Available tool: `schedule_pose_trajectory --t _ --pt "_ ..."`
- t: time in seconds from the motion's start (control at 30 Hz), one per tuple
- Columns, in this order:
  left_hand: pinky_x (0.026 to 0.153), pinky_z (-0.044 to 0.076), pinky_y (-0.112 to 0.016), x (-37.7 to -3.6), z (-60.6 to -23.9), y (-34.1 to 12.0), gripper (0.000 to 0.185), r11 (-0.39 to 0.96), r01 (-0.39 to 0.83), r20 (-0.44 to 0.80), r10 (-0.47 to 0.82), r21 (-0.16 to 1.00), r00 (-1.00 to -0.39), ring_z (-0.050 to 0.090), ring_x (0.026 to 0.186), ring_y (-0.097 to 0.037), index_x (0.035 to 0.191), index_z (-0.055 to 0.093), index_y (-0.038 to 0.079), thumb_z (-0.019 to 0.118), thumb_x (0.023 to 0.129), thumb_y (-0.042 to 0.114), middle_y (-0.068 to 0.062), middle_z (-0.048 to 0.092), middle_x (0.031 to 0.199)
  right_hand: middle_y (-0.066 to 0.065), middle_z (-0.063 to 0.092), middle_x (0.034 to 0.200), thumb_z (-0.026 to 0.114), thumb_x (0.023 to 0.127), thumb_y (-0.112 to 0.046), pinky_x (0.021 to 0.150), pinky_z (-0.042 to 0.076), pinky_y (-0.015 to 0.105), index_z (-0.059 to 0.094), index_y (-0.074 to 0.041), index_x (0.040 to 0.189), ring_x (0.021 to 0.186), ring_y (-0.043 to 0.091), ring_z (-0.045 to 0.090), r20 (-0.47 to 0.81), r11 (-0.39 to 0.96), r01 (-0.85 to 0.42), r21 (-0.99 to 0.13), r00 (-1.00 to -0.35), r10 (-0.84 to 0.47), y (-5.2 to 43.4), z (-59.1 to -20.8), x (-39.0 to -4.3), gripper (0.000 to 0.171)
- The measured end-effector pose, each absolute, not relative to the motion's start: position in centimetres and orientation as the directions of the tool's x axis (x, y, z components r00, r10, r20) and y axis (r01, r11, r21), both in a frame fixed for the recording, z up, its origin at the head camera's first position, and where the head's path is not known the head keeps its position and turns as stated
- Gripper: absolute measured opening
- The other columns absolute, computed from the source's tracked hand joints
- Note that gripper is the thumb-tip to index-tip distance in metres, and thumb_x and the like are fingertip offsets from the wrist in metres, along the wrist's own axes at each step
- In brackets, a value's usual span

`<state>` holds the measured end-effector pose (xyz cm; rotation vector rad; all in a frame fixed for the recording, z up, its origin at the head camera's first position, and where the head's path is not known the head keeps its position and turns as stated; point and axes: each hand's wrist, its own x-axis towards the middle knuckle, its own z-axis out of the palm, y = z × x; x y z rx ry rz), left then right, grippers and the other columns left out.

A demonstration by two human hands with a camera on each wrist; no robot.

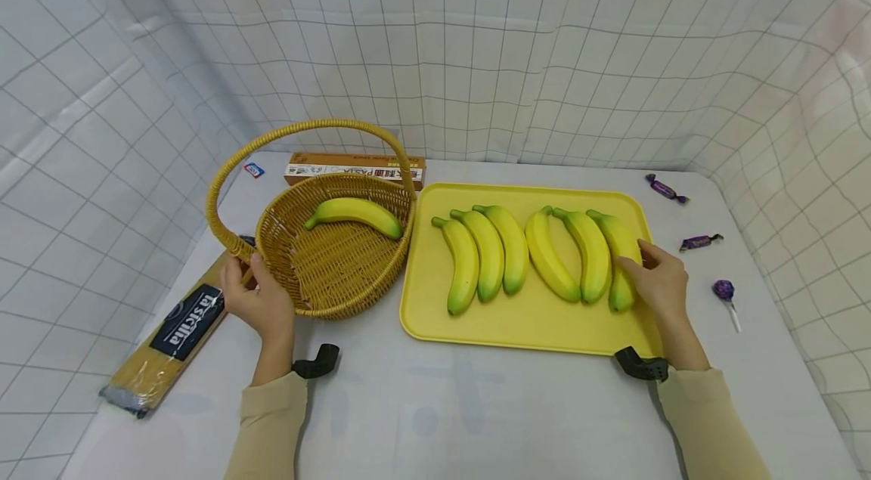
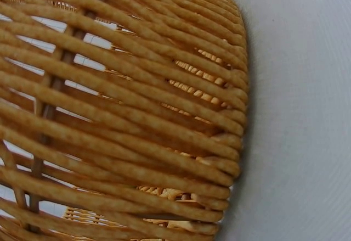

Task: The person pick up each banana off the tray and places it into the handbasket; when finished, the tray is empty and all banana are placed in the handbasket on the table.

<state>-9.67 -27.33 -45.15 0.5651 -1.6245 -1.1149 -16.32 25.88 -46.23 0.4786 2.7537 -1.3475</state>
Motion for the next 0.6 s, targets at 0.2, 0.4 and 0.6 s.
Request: schedule_pose_trajectory --t 0.2,0.4,0.6 --pt "0.076 0.043 -0.016 -9.6 -45.2 -27.5 0.02 0.458 0.16 0.484 -0.8 0.875 -0.356 0.053 0.094 0.002 0.111 0.07 0.006 0.057 0.098 0.016 0.024 0.052 0.096 0.021 0.055 0.138 0.06 0.094 -0.038 0.086 0.049 0.022 0.044 -0.008 0.147 0.121 0.032 0.054 -0.116 0.589 0.26 -0.766 -0.956 0.27 26.4 -45.4 -16.2 0.063" --pt "0.075 0.043 -0.016 -9.7 -45.1 -27.5 0.021 0.461 0.168 0.49 -0.797 0.871 -0.353 0.052 0.092 0.002 0.108 0.069 0.001 0.057 0.098 0.015 0.023 0.051 0.094 0.018 0.056 0.138 0.061 0.094 -0.038 0.083 0.047 0.015 0.045 -0.01 0.147 0.12 0.027 0.053 -0.101 0.586 0.25 -0.771 -0.956 0.276 25.9 -43.9 -15.9 0.062" --pt "0.076 0.043 -0.016 -9.6 -45.0 -27.4 0.021 0.468 0.172 0.497 -0.788 0.867 -0.364 0.053 0.094 0.002 0.108 0.07 0.004 0.057 0.098 0.017 0.025 0.051 0.096 0.02 0.061 0.13 0.063 0.092 -0.034 0.076 0.041 0.007 0.049 -0.01 0.144 0.107 0.012 0.054 -0.002 0.601 0.144 -0.786 -0.973 0.23 24.5 -42.3 -15.4 0.058"
